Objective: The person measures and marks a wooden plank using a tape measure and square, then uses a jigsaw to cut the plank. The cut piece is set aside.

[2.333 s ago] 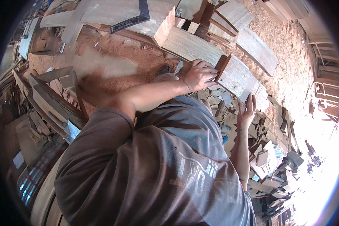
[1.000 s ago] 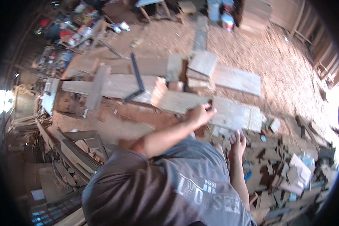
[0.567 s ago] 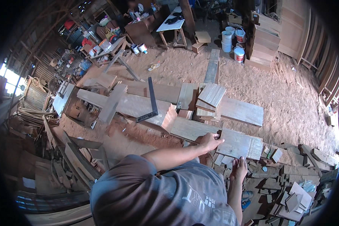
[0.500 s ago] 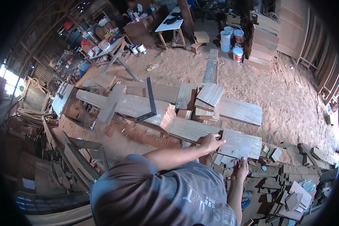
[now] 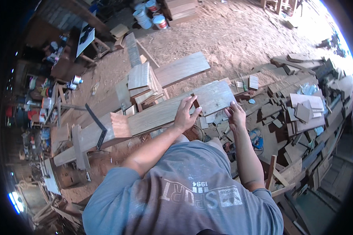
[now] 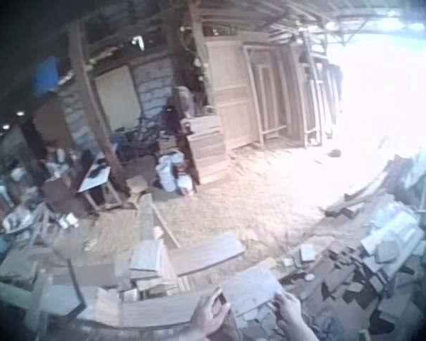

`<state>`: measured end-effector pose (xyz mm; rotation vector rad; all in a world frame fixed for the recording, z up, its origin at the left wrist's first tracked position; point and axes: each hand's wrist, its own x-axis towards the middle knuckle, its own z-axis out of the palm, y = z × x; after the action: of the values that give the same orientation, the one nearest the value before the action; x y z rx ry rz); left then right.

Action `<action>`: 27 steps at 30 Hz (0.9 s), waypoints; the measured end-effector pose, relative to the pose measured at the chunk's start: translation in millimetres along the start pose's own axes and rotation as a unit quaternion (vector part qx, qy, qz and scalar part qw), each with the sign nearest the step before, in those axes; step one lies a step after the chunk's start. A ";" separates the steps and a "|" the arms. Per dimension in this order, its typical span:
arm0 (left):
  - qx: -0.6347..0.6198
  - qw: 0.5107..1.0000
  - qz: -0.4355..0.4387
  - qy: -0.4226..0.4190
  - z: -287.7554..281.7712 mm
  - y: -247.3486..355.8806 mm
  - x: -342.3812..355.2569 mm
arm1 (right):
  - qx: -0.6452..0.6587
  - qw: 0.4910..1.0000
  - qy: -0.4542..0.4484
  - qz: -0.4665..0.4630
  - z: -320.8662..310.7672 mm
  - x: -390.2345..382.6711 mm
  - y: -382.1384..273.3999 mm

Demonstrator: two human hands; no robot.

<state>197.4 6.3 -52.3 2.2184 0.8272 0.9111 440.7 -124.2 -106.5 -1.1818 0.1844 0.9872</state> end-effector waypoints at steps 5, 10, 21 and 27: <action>0.006 1.000 0.029 -0.010 15.6 -16.8 4.9 | -0.009 1.000 -0.002 -0.004 3.4 -0.7 -12.9; 0.023 1.000 0.007 -0.001 34.9 -20.2 20.6 | -0.002 0.999 -0.007 -0.032 -3.1 12.3 -21.3; 0.055 0.994 0.083 -0.043 53.8 -25.8 42.3 | -0.019 0.997 -0.001 -0.075 -12.9 32.7 -32.3; 0.057 0.993 0.087 -0.062 56.3 -27.7 45.5 | -0.024 0.996 0.018 -0.084 -12.6 35.8 -33.0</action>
<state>257.3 40.7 -87.5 2.4503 0.6517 0.8129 490.2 -116.3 -110.3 -1.2381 0.0893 0.8267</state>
